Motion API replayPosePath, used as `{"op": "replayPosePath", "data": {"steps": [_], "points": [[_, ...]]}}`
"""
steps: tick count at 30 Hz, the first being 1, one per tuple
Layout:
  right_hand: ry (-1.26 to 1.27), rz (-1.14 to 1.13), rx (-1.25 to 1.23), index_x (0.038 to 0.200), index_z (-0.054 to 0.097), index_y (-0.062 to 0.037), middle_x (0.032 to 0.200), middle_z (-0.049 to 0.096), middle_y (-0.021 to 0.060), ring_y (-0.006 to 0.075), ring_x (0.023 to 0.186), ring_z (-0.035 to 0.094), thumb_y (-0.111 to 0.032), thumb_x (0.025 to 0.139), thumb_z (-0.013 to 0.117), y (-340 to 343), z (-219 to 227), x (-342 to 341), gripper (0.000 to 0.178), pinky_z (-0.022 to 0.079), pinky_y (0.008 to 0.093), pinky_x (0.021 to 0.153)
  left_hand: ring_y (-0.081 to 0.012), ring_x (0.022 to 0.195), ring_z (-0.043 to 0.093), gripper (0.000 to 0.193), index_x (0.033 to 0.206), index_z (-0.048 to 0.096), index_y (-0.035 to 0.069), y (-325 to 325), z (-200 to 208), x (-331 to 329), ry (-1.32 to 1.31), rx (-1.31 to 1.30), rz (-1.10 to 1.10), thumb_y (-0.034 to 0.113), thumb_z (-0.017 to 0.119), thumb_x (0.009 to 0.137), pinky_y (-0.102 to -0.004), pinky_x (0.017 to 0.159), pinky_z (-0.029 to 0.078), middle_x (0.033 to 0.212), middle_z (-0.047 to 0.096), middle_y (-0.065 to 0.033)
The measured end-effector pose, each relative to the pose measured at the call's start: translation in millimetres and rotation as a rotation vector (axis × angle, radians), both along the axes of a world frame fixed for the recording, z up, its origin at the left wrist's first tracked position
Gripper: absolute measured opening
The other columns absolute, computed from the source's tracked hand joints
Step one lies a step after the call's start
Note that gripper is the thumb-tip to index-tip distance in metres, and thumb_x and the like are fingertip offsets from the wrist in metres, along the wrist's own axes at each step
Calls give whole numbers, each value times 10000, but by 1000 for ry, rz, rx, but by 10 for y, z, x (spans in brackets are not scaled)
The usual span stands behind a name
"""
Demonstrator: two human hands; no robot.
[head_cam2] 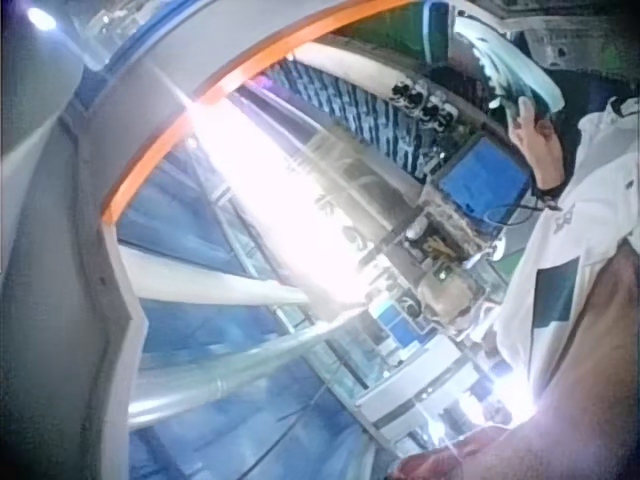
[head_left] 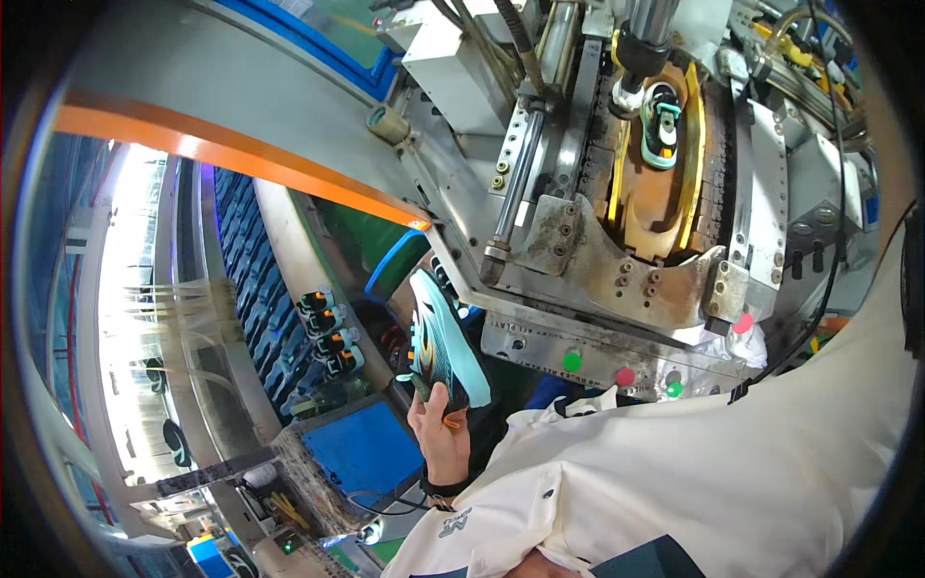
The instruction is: Operating a toe-lasting machine to shape shoe uppers onto lasts in an assembly line.
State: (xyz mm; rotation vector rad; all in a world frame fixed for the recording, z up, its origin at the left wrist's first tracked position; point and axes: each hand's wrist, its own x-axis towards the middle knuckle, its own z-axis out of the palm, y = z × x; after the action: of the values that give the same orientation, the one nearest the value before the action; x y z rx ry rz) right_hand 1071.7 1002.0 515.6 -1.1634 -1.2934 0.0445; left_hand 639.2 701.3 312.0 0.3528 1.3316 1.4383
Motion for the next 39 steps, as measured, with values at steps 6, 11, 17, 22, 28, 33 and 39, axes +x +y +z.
{"op": "replayPosePath", "data": {"steps": [6, 11, 17, 22, 28, 33, 39], "points": [[39, 75, -29, 1298, 479, -26, 1093, 645, 99, 162, 961, 619, -193, 750, 775, 11, -154, -322, 645, 512, 294, 811, -150, 758, 592, 558, 1243, 382, 76, -163, 31, -129, -44, 11, 106, 130, 744, 823, -236, 550, 442, 971, 561, -51], [148, 33, -178, 1295, 482, -27, 1094, 645, 98, 161, 962, 619, -190, 746, 780, -325, 44, -282, 646, 513, 294, 809, -162, 750, 586, 641, 1299, 334, 70, -79, -36, -95, -93, 67, 14, 126, 752, 817, -236, 540, 443, 993, 548, -55], [48, 196, 95, 1194, 554, -25, 981, 671, 67, 149, 816, 637, -202, 750, 776, 139, -137, -311, 527, 529, 279, 676, -96, 822, 642, 293, 1142, 578, 50, -210, -102, -122, -79, 69, -69, 103, 667, 867, -214, 650, 480, 993, 662, -17], [75, 225, 55, 1193, 558, -30, 956, 658, 50, 129, 817, 623, -201, 757, 770, 306, -200, -160, 513, 522, 275, 670, -102, 845, 640, 281, 1128, 580, 47, -356, -85, -113, -33, 58, -44, 110, 668, 869, -211, 627, 478, 1008, 654, -14], [85, 281, -99, 1221, 537, -31, 971, 659, 59, 155, 861, 626, -182, 763, 742, -29, -96, -288, 524, 519, 276, 724, -85, 783, 638, 264, 1103, 577, 41, -478, -169, -184, -25, 57, 35, 109, 673, 866, -183, 524, 435, 953, 653, -12], [35, -9, -167, 1252, 582, -36, 1061, 690, 163, 231, 909, 676, -202, 776, 728, -569, -267, -91, 525, 528, 320, 805, -147, 756, 656, 182, 1038, 601, 54, -471, -100, -124, -8, 106, -9, 121, 665, 881, -260, 600, 497, 934, 669, -36], [-74, 679, -417, 1003, 661, 18, 1005, 677, 48, 96, 837, 627, -83, 847, 605, -2669, -1765, -1290, 194, 509, 258, 698, -172, 965, 632, 389, 1223, 534, -18, -592, -70, 67, 318, 193, -256, 98, 655, 872, -298, 833, 501, 1066, 645, -61]]}}
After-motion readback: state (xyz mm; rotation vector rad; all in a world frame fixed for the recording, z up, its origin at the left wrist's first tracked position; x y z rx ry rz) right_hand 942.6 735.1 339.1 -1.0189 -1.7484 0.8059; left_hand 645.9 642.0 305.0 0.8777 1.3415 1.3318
